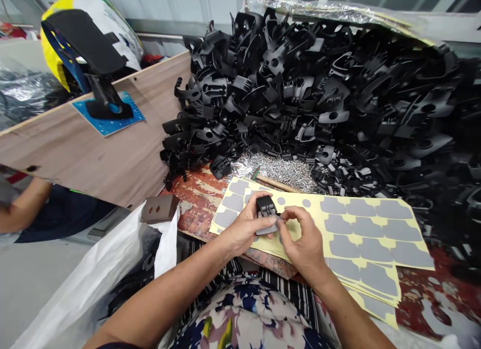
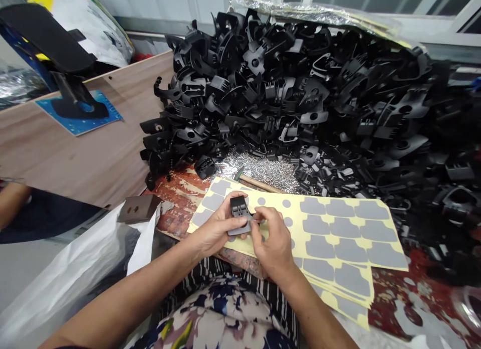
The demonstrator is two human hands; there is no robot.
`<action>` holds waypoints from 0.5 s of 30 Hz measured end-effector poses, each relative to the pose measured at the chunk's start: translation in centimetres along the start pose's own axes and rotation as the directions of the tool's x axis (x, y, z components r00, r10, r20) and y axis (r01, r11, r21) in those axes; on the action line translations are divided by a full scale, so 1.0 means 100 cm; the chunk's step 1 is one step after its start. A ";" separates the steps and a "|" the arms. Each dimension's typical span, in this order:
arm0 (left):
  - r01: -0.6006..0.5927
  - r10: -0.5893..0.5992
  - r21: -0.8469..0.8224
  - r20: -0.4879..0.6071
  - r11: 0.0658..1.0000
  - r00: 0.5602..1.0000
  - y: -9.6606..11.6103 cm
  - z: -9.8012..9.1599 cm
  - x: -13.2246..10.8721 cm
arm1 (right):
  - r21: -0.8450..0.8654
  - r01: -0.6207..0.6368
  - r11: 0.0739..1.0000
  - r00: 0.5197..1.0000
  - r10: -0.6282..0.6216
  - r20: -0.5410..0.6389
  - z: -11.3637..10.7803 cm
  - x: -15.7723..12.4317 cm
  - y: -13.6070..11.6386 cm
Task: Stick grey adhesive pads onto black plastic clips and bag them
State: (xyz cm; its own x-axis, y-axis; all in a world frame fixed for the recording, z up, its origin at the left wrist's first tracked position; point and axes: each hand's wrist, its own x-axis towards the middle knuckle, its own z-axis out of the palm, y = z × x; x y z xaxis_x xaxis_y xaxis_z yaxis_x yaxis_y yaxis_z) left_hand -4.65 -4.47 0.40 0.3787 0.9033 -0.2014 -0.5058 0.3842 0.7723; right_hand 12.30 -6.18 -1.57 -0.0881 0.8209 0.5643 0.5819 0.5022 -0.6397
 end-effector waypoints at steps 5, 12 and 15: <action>-0.087 0.105 0.119 -0.159 0.989 0.982 -0.018 0.006 0.001 | -0.227 0.247 0.942 0.966 -0.257 -0.018 0.001 -0.005 -0.006; 0.027 0.012 0.279 -0.136 0.960 0.991 0.036 -0.016 -0.051 | -0.117 -0.022 0.993 0.955 0.056 0.292 -0.011 0.018 -0.012; 0.038 0.069 0.417 -0.239 0.908 0.969 0.089 -0.055 -0.112 | 0.072 -0.195 0.978 0.791 0.113 0.601 -0.008 0.047 0.005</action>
State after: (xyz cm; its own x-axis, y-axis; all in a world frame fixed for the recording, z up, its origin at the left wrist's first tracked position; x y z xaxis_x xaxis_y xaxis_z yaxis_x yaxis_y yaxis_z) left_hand -17.62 -10.12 6.22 0.1468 0.9471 -0.2855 -0.1222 0.3038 0.9449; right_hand 12.79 -2.29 1.17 -0.4897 0.8698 0.0606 0.5279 0.3512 -0.7733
